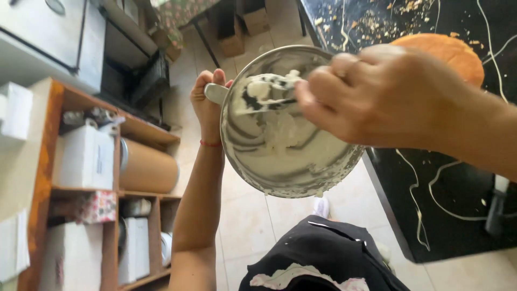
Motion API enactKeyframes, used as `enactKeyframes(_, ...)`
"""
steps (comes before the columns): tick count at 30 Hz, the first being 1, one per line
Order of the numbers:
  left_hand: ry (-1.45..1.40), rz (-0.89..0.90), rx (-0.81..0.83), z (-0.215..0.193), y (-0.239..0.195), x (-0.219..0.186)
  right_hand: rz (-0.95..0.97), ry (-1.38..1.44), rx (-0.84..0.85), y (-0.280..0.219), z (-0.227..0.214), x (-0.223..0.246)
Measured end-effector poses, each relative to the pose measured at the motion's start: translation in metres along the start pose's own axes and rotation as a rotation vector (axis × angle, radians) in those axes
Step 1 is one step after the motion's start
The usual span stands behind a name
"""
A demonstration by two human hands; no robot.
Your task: The person transfers white frosting from a metal mixing bowl into a smaller white bowl using a spatula. They then scoop the frosting onto a round cake and spread it across the top surface using the spatula.
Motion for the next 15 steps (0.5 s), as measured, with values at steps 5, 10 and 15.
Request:
enactKeyframes(5,0.181,0.124,0.011,0.016,0.072,0.014,0.012,0.134,-0.115,0.013,0.143,0.033)
enactKeyframes(10,0.293,0.245,0.002,0.032,0.116,0.009,0.027,-0.232,0.005,0.026,0.157,-0.049)
enactKeyframes(15,0.445,0.622,0.072,0.066,0.174,0.008,0.384,-0.170,0.305,-0.004,0.296,-0.050)
Point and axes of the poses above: each hand's wrist, its own y-axis towards the middle knuckle, its own z-axis out of the palm, x = y × z, the point moved 5 cm from there along y, towards the middle knuckle, and after that the axes turned 1 degree about -y, right-handed, at the moved point
